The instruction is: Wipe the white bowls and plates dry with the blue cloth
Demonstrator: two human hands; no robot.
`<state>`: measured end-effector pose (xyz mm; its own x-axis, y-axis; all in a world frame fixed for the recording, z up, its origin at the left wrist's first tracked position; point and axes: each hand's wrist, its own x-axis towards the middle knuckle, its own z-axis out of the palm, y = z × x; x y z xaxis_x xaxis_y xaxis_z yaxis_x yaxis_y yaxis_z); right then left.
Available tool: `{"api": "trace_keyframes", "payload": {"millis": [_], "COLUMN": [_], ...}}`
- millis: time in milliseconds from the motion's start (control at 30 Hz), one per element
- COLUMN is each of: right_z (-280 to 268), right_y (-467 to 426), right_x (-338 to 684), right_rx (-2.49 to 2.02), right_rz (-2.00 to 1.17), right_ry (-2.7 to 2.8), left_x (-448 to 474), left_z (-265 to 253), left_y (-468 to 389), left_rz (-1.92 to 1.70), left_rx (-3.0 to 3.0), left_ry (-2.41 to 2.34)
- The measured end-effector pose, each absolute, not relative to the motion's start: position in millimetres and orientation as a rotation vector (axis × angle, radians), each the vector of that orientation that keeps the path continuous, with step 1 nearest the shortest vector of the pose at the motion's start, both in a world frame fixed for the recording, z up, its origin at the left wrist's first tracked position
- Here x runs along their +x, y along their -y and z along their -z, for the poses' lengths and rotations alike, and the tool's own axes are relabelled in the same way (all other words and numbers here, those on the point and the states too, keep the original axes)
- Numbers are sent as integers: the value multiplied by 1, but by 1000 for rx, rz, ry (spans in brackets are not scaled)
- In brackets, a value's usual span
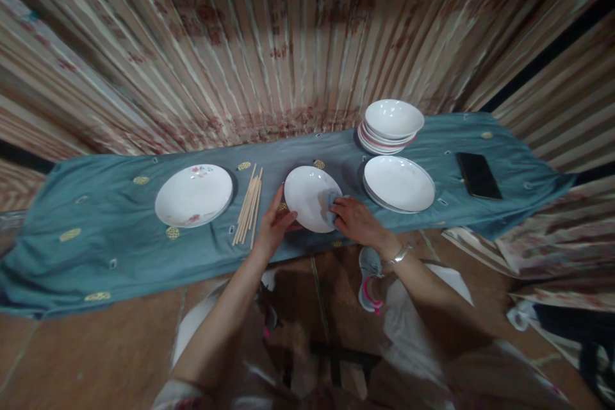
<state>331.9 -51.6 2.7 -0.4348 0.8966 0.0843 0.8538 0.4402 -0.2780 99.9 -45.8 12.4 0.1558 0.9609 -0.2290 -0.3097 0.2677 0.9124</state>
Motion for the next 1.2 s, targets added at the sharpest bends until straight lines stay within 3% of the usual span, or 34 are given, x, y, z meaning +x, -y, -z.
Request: {"api": "trace_keyframes", "payload": {"millis": [633,1200], "right_z": [-23,0], "right_y": [59,29], "right_x": [302,266], "right_rx": [-1064,-984], "right_rz": [-978,-781], "right_ry": [2123,2001], "left_x": [101,100], "left_z": [-14,-9], "left_y": [48,49], "left_rz": [-1069,-1083], "left_rx": [808,900], "left_ry": [-1040,-1042]}}
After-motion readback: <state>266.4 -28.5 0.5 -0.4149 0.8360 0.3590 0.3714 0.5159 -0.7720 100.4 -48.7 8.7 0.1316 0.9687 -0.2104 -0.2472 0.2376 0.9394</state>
